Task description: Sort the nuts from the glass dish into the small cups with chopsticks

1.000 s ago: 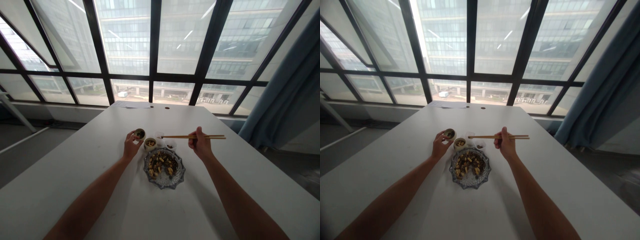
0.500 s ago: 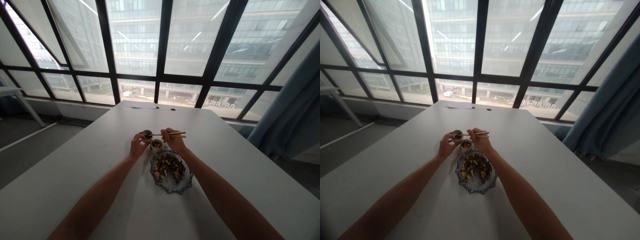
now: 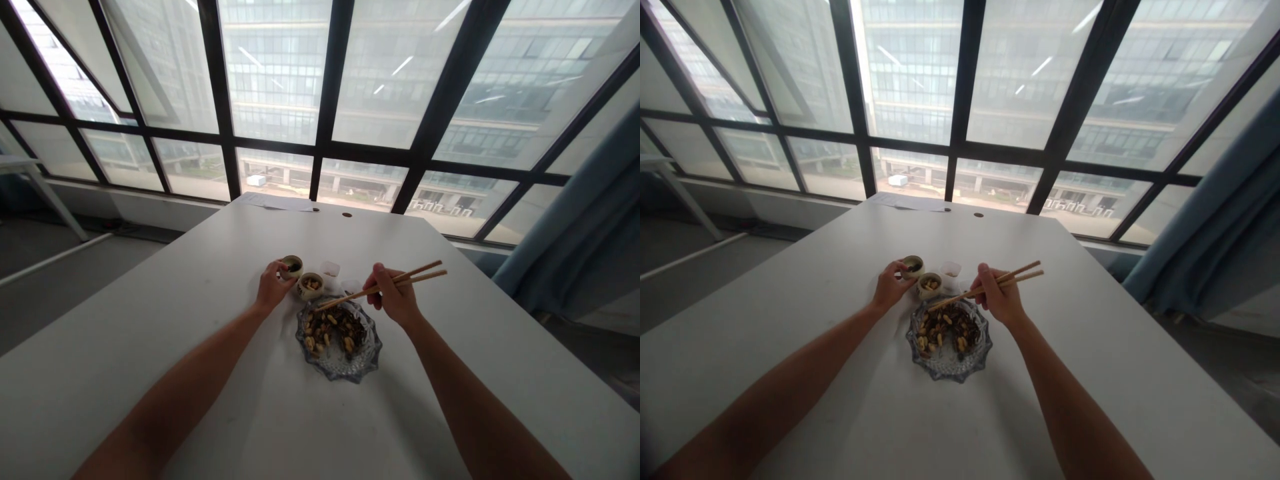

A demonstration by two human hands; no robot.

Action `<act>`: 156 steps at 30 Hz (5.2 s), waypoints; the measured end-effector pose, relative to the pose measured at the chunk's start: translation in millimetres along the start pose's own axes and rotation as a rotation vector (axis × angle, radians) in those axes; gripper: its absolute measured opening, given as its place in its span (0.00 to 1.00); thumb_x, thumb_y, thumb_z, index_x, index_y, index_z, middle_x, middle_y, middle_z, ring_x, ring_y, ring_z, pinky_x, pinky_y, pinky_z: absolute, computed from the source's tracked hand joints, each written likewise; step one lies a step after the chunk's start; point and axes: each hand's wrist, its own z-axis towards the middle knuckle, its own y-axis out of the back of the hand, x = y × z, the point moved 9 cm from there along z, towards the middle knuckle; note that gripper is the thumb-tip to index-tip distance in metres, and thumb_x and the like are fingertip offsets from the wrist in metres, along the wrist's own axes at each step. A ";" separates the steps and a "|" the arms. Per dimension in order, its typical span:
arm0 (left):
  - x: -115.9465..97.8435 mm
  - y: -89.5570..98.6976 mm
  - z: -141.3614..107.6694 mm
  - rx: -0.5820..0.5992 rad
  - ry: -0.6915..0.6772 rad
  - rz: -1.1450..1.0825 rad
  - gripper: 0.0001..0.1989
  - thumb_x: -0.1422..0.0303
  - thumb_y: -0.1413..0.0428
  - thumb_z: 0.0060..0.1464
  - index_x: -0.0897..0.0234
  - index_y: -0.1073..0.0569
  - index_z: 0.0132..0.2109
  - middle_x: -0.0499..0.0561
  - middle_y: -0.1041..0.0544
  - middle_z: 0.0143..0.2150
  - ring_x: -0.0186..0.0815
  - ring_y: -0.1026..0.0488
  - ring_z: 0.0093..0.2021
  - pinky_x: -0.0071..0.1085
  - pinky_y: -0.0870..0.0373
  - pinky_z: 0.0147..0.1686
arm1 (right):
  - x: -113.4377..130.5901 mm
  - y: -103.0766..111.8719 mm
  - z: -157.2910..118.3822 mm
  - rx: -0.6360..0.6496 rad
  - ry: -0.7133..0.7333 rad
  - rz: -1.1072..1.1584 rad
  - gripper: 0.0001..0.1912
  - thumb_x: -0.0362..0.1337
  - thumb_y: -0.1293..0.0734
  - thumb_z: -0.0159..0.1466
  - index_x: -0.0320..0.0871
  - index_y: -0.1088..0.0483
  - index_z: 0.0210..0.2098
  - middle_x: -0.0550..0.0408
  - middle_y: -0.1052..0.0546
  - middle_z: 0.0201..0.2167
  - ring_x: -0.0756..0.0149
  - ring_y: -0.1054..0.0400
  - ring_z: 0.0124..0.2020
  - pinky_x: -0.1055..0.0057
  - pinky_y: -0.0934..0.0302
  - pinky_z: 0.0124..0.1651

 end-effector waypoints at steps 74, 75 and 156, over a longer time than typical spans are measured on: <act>13.1 -11.2 1.2 0.115 0.063 0.038 0.18 0.65 0.34 0.48 0.58 0.29 0.46 0.53 0.20 0.47 0.40 0.21 0.43 0.39 0.22 0.45 | 4.7 18.5 -34.5 0.417 -0.148 -0.222 0.32 0.66 0.35 0.60 0.41 0.30 0.23 0.57 0.30 0.12 0.73 0.38 0.11 0.77 0.45 0.15; 13.0 -11.1 1.3 0.113 0.060 0.039 0.18 0.65 0.34 0.48 0.58 0.29 0.46 0.53 0.21 0.47 0.40 0.21 0.43 0.39 0.22 0.45 | -1.2 23.7 -30.7 0.375 -0.166 -0.183 0.34 0.68 0.34 0.58 0.41 0.30 0.23 0.57 0.30 0.12 0.73 0.39 0.11 0.77 0.46 0.14; 5.4 -3.1 0.9 0.027 0.010 0.033 0.16 0.68 0.32 0.45 0.60 0.27 0.41 0.55 0.21 0.51 0.41 0.23 0.44 0.38 0.22 0.43 | -14.6 -3.6 -27.6 0.370 -0.139 -0.072 0.31 0.65 0.35 0.60 0.41 0.30 0.22 0.58 0.30 0.12 0.74 0.40 0.11 0.78 0.46 0.13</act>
